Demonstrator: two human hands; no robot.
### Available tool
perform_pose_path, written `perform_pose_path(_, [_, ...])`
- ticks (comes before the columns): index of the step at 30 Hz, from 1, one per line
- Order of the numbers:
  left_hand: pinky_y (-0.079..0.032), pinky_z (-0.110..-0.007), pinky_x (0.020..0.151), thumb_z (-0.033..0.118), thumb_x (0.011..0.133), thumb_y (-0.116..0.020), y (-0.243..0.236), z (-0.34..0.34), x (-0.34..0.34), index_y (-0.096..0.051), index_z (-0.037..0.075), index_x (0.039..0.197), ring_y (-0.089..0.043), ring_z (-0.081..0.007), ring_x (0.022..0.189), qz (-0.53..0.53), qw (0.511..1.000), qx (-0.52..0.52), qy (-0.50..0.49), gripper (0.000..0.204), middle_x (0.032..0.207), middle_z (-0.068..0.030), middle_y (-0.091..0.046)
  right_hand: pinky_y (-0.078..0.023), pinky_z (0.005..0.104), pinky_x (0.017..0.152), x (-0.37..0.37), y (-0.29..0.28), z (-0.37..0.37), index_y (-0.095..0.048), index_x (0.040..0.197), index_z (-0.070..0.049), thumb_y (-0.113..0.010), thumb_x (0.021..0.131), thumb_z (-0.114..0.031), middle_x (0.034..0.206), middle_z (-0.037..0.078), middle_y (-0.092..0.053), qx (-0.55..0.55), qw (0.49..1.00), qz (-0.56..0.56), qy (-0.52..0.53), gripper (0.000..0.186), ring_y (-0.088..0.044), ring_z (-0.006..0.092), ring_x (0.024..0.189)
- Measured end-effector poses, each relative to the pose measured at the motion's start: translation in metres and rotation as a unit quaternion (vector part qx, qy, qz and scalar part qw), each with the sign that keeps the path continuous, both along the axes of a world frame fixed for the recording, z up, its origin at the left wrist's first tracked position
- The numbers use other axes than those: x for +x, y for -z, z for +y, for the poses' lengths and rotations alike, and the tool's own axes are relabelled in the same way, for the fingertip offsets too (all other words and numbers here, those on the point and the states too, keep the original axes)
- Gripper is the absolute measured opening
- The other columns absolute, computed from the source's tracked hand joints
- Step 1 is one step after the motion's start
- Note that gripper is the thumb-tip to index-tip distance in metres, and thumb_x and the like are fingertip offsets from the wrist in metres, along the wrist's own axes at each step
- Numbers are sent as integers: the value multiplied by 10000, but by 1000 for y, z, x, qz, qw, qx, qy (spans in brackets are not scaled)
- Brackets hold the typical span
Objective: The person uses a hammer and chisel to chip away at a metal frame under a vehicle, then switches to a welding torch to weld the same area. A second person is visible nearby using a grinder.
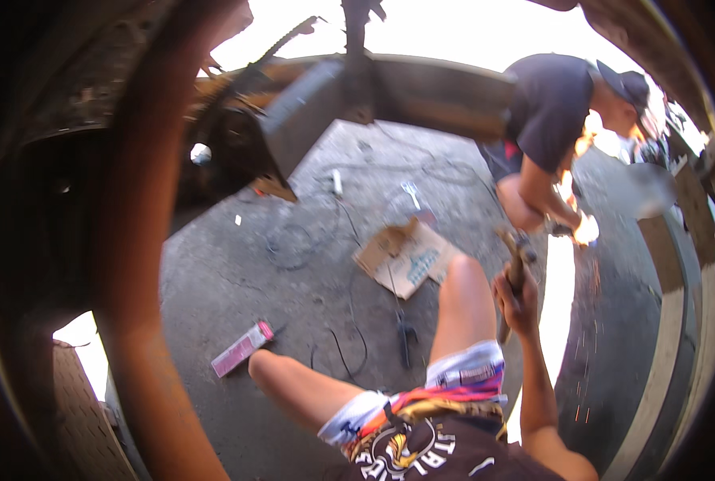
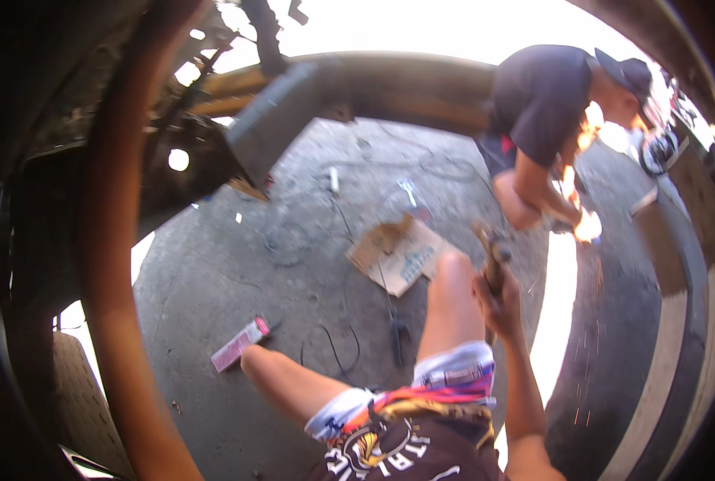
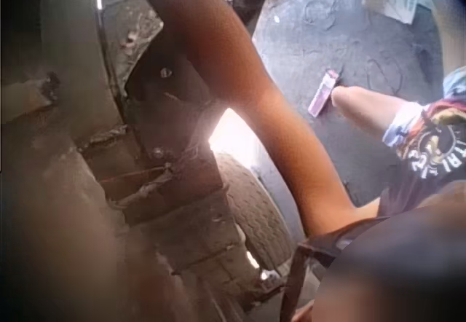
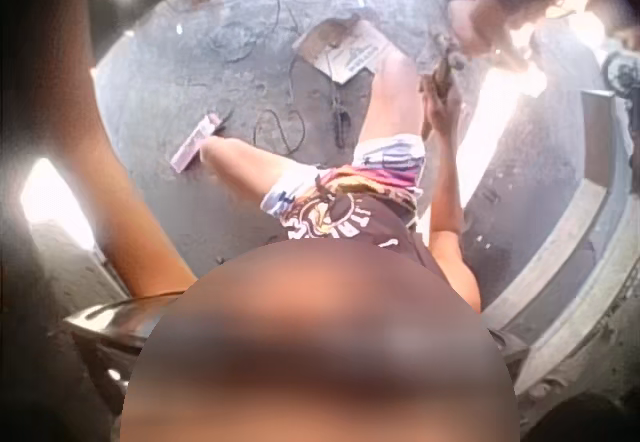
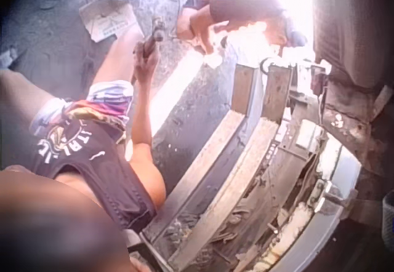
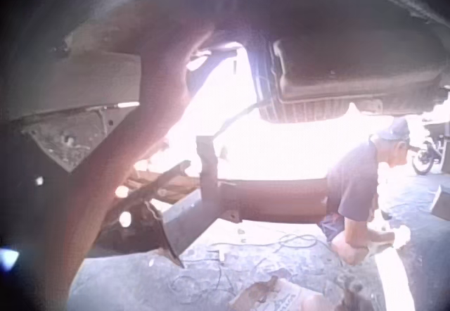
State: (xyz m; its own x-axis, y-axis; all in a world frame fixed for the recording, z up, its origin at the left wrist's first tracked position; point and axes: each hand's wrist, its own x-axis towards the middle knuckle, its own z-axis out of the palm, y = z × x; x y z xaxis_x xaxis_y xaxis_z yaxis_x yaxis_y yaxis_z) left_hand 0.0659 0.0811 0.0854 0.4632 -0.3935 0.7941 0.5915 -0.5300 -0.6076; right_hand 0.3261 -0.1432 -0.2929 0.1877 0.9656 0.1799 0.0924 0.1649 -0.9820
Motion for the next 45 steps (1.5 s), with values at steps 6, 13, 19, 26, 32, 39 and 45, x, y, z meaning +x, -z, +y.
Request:
perform_pose_path(6, [-566, -287, 616, 119, 894, -662, -19, -10, 1, -664, 149, 1134, -684, -178, 817, 10, 992, -52, 117, 241, 1008, -19, -692, -309, 207, 384, -52, -67, 35, -387, 1045, -82, -622, 937, -393, 639, 14, -436, 188, 953, 214, -104, 405, -374, 61, 421])
perform_pose_path(13, [-576, -281, 555, 215, 828, -719, -17, 1, 2, -645, 247, 1114, -694, -175, 836, -33, 992, 108, 59, 296, 948, 14, -708, -308, 207, 338, -115, -146, 53, -224, 1382, -118, -412, 1000, -468, 684, 60, -399, 371, 909, 168, -93, 551, -363, 104, 383])
perform_pose_path(19, [-566, -297, 592, 124, 830, -701, -20, -2, -1, -660, 181, 1136, -682, -187, 808, -12, 996, 8, 84, 314, 966, -7, -690, -337, 217, 330, -141, -187, 69, -305, 1276, -82, -372, 1018, -512, 665, 61, -407, 429, 875, 215, -55, 507, -393, 106, 376])
perform_pose_path(26, [-553, -302, 581, 42, 775, -702, -25, -2, -3, -669, 153, 1133, -666, -184, 778, 7, 992, 95, 86, 377, 923, -17, -664, -311, 200, 327, -159, -217, 86, -336, 1269, -80, -369, 1018, -533, 660, 33, -422, 446, 860, 245, -21, 519, -386, 69, 384])
perform_pose_path(32, [-557, -301, 575, 37, 787, -693, -27, -1, -4, -657, 157, 1144, -671, -190, 805, 14, 990, 106, 92, 378, 933, -18, -666, -267, 198, 315, -169, -234, 92, -356, 1240, -55, -400, 1009, -529, 595, 31, -429, 451, 862, 231, 14, 529, -377, 62, 352])
perform_pose_path(39, [-569, -312, 585, 45, 800, -693, -26, 4, -5, -649, 175, 1160, -682, -197, 820, 9, 993, 90, 72, 386, 981, -13, -677, -243, 204, 311, -171, -254, 91, -402, 1195, -17, -406, 1019, -488, 593, 28, -437, 487, 850, 193, 57, 503, -356, 54, 352])
perform_pose_path(45, [-565, -318, 564, 87, 828, -678, -25, 6, -6, -645, 194, 1166, -690, -199, 804, -11, 998, 64, 26, 356, 1026, -13, -683, -235, 221, 304, -186, -288, 105, -454, 1024, -62, -374, 1042, -415, 558, 1, -441, 497, 845, 160, 116, 363, -338, 60, 345])
